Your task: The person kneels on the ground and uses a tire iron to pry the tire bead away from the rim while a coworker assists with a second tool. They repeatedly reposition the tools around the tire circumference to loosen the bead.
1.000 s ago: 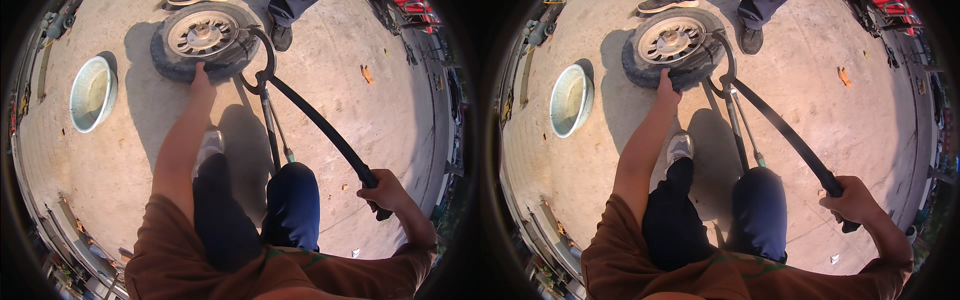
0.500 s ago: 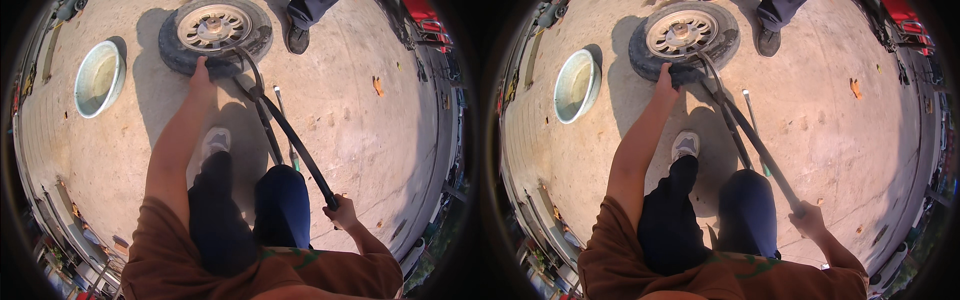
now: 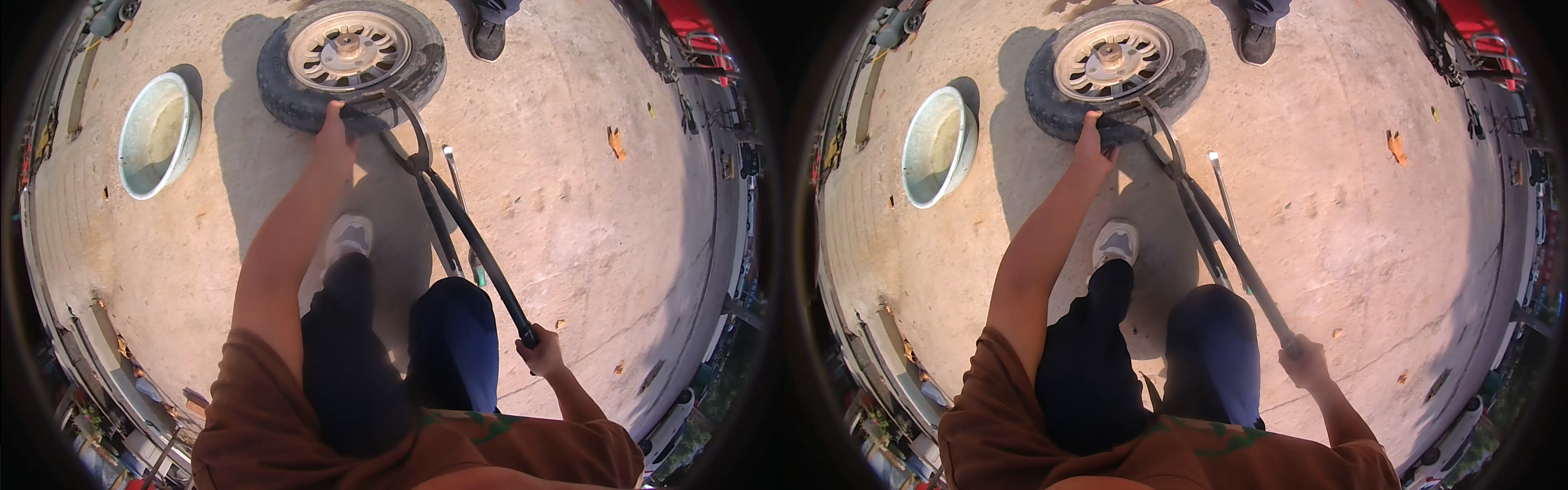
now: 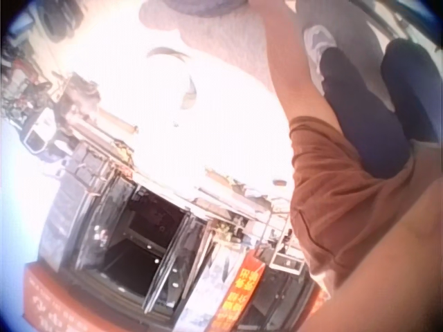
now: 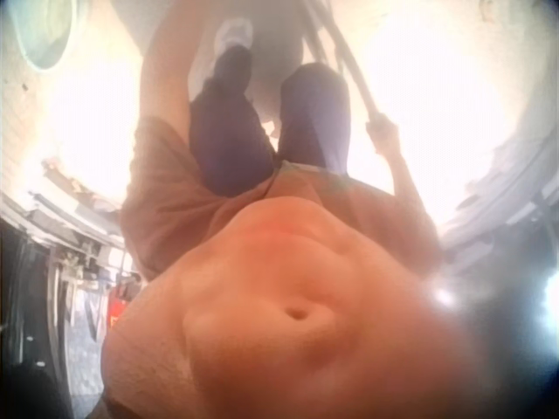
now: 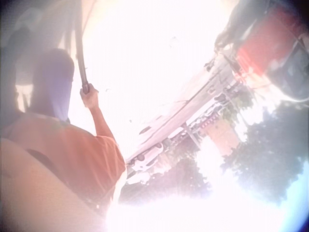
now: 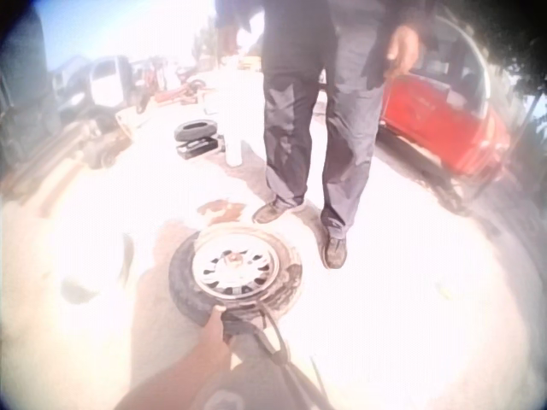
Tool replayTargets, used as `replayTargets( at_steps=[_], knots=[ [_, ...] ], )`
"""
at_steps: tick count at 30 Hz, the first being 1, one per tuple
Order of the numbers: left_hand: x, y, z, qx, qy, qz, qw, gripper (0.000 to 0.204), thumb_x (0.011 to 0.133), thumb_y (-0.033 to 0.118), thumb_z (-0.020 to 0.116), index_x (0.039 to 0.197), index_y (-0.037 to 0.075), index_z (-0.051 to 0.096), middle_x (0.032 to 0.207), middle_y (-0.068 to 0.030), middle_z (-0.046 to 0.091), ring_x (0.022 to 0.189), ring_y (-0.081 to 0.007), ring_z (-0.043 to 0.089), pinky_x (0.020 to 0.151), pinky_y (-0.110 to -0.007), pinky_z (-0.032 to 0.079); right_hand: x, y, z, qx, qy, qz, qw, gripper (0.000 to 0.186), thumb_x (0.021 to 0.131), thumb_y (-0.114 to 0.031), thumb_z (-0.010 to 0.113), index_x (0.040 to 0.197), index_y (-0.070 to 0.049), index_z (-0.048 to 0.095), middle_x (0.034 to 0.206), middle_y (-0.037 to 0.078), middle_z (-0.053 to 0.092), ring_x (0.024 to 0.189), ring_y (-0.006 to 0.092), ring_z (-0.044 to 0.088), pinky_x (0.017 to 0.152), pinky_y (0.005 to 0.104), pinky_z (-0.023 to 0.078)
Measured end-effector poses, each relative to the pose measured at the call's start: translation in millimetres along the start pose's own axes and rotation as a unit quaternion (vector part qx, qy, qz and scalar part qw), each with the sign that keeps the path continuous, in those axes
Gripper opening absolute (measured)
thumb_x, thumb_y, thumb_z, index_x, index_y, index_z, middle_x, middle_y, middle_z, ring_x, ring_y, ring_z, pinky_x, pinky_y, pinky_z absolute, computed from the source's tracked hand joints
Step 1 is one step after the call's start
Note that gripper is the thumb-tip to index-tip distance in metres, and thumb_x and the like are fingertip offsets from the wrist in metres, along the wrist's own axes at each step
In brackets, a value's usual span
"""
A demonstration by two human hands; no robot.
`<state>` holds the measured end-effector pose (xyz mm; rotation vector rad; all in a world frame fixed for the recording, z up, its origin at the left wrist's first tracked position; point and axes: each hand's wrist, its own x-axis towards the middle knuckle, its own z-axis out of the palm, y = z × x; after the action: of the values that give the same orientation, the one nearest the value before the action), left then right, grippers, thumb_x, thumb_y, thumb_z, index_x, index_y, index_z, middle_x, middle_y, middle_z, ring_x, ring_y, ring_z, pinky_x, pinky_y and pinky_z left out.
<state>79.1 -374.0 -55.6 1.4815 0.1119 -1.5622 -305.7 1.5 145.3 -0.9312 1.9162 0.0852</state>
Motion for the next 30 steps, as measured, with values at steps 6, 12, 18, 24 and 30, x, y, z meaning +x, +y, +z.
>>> replayTargets(
  at_steps=[6, 12, 18, 24, 30],
  knots=[
    [-1, 0, 3, -0.015, 0.015, 0.014, 1.0, 0.051, 0.073, 0.042, 0.078, 0.11, 0.012, 0.061, 0.106, -0.0029, 0.062, 0.094, -0.0177, 0.061, 0.081, -0.034, 0.053, 8, 7, 6, -0.038, 0.012, -0.054, 0.998, 0.015, 0.084, -0.015, 0.068, 0.091, -0.003, 0.062, 0.06, 0.009, 0.059, 0.044, 0.0198, 0.059, 0.042, 0.0344, 0.047],
    [-8, 1, 7, -0.016, 0.016, 0.004, 1.0, 0.044, 0.073, 0.04, 0.078, 0.105, 0.014, 0.062, 0.096, -0.0012, 0.067, 0.085, -0.0162, 0.066, 0.075, -0.031, 0.056, 11, 16, 17, -0.04, 0.015, -0.047, 0.998, 0.013, 0.082, -0.014, 0.068, 0.087, -0.004, 0.061, 0.061, 0.013, 0.061, 0.053, 0.0267, 0.064, 0.051, 0.0389, 0.05],
    [-11, 3, 6, -0.016, 0.011, 0.013, 1.0, 0.044, 0.074, 0.042, 0.077, 0.104, 0.014, 0.062, 0.092, -0.002, 0.068, 0.082, -0.0171, 0.068, 0.072, -0.031, 0.058, 26, 34, 30, -0.04, 0.031, -0.066, 0.997, 0.016, 0.081, -0.016, 0.069, 0.088, -0.004, 0.061, 0.069, 0.016, 0.065, 0.064, 0.0322, 0.067, 0.059, 0.0397, 0.052],
    [-16, 3, 4, -0.022, 0.017, 0.01, 1.0, 0.042, 0.076, 0.043, 0.076, 0.103, 0.014, 0.063, 0.092, -0.002, 0.068, 0.083, -0.0166, 0.067, 0.073, -0.032, 0.057, 26, 41, 51, -0.051, 0.061, -0.1, 0.992, 0.02, 0.079, -0.011, 0.072, 0.078, -0.004, 0.053, 0.056, 0.009, 0.052, 0.05, 0.0179, 0.055, 0.049, 0.0347, 0.043],
    [-26, 8, 9, -0.011, 0.041, 0.003, 0.999, 0.042, 0.074, 0.044, 0.077, 0.102, 0.015, 0.063, 0.093, -0.002, 0.067, 0.082, -0.0163, 0.066, 0.072, -0.031, 0.056, 31, 34, 49, -0.065, 0.005, -0.032, 0.997, 0.017, 0.081, -0.017, 0.065, 0.09, -0.004, 0.061, 0.073, 0.021, 0.066, 0.072, 0.0383, 0.068, 0.064, 0.0431, 0.053]
  ],
)
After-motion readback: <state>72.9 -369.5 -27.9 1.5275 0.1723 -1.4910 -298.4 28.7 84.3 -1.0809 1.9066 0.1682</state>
